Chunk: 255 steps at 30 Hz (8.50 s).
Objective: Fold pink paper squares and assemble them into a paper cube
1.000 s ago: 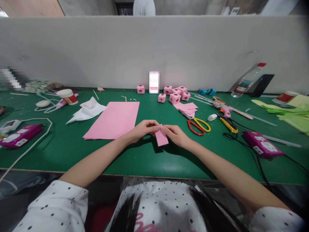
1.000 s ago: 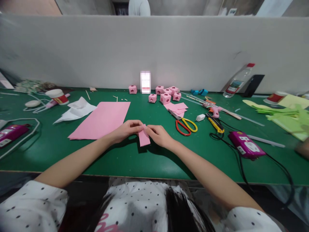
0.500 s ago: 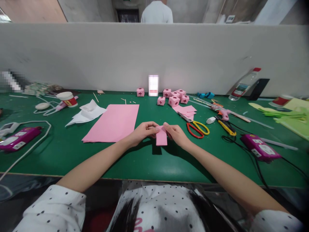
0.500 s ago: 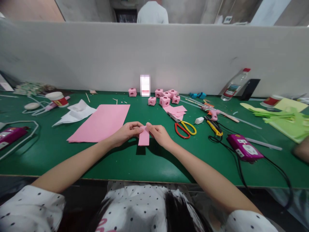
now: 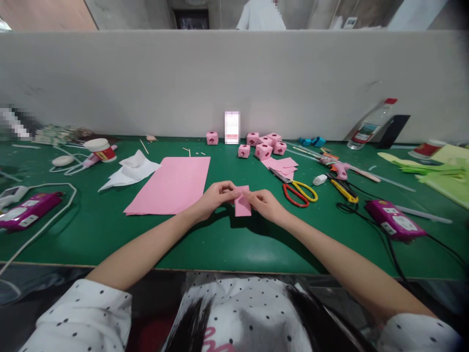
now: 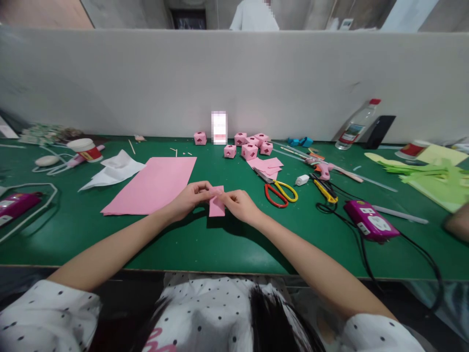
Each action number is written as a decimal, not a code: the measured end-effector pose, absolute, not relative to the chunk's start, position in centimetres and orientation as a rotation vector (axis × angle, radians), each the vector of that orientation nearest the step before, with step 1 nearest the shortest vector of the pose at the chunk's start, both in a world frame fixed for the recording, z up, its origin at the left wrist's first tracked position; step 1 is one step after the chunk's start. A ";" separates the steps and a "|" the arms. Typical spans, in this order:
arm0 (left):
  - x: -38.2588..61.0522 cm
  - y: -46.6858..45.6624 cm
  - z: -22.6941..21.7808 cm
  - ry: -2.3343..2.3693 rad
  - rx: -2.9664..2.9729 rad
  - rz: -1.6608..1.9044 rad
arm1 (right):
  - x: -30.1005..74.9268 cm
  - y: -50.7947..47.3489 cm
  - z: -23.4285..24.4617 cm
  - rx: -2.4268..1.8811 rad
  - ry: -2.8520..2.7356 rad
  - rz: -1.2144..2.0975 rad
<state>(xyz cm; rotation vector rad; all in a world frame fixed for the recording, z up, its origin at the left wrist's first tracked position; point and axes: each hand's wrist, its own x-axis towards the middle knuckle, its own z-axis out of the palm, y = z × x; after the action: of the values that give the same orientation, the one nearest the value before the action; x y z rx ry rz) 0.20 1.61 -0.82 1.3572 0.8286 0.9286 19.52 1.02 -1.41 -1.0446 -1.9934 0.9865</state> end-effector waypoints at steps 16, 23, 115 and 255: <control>0.3 0.8 -0.3 0.817 1.354 0.846 | 19.1 -0.3 -1.1 -0.940 -2.215 1.034; 0.0 1.3 -0.4 0.861 1.325 1.065 | 19.6 0.5 -1.2 -0.919 -2.339 1.069; 0.9 1.2 -0.8 1.035 1.486 1.029 | 18.7 1.8 -2.0 -0.934 -1.603 1.726; 1.5 10.1 -1.2 1.268 1.012 1.058 | 19.0 12.2 -2.1 -1.241 -0.802 1.327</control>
<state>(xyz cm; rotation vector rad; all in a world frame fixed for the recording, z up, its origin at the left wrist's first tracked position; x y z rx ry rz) 1.50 10.08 -1.24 1.0116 1.2676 1.0576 18.99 12.22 -2.11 -1.2407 -0.8016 1.3272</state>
